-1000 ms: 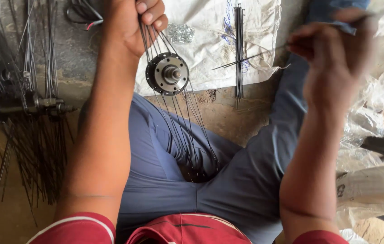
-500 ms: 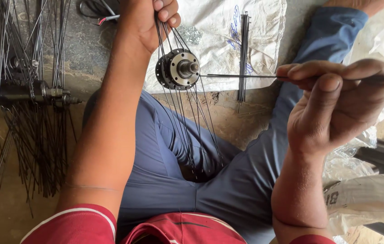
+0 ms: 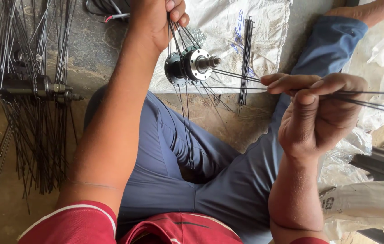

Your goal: The person inserts spokes into the holes of a bicycle hub by hand, threading them through the flange one at a time. They occasionally turn the hub over and gather the spokes together to reach the remaining holes.

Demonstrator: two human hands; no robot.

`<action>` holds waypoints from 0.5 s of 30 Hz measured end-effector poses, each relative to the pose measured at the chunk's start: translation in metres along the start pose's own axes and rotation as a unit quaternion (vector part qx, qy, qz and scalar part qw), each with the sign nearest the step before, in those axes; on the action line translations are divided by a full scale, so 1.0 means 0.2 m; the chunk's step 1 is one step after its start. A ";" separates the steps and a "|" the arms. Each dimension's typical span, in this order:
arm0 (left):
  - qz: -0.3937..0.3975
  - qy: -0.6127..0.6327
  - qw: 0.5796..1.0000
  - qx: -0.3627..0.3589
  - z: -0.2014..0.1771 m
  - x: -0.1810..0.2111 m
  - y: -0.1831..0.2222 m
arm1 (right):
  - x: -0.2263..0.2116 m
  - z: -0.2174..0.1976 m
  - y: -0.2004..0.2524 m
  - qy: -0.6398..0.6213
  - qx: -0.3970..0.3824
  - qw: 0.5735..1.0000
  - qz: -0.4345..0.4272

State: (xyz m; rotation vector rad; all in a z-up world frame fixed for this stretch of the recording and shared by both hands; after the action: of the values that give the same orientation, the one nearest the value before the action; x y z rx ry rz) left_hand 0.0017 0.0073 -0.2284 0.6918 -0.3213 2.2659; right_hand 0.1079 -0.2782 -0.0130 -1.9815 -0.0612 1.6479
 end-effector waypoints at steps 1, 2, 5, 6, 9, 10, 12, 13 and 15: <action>0.002 0.000 1.000 0.000 0.02 0.01 0.00 | 0.00 0.00 -0.01 0.000 -0.001 1.000 -0.001; 0.008 0.006 1.000 0.002 0.04 0.03 0.01 | -0.01 0.01 -0.01 0.018 -0.004 1.000 -0.008; 0.021 0.008 1.000 0.014 0.04 0.05 0.02 | -0.02 0.00 -0.01 0.047 -0.002 0.999 -0.015; 0.030 0.002 0.999 0.021 0.03 0.06 0.02 | -0.02 -0.01 0.00 0.057 0.002 0.998 -0.018; 0.040 0.018 0.999 0.014 0.03 0.07 0.01 | 0.01 -0.03 0.03 0.028 0.014 0.999 -0.010; 0.041 0.018 0.999 0.014 0.03 0.07 0.02 | 0.02 -0.02 0.02 0.028 0.013 0.999 -0.011; 0.057 0.015 0.998 0.005 0.03 0.08 0.02 | 0.02 -0.01 0.01 0.026 0.019 0.999 -0.022; 0.058 0.015 0.998 0.004 0.04 0.08 0.02 | 0.03 0.00 0.00 0.026 0.019 0.999 -0.023; 0.057 0.019 0.998 0.001 0.07 0.09 0.03 | 0.04 0.01 -0.01 0.031 0.022 0.998 -0.045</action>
State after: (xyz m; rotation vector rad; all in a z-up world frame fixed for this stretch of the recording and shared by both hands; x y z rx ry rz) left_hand -0.0077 0.0089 -0.2071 0.6443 -0.3493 2.3849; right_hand 0.1095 -0.2725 -0.0196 -1.9672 -0.0887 1.5177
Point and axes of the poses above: each hand's wrist, its own y-axis away from the middle knuckle, its own z-axis out of the palm, x = y × z, the point moved 7 cm from there along -y, towards the middle knuckle, and after that the axes turned 5 degrees about -x, right-handed, at the moved point
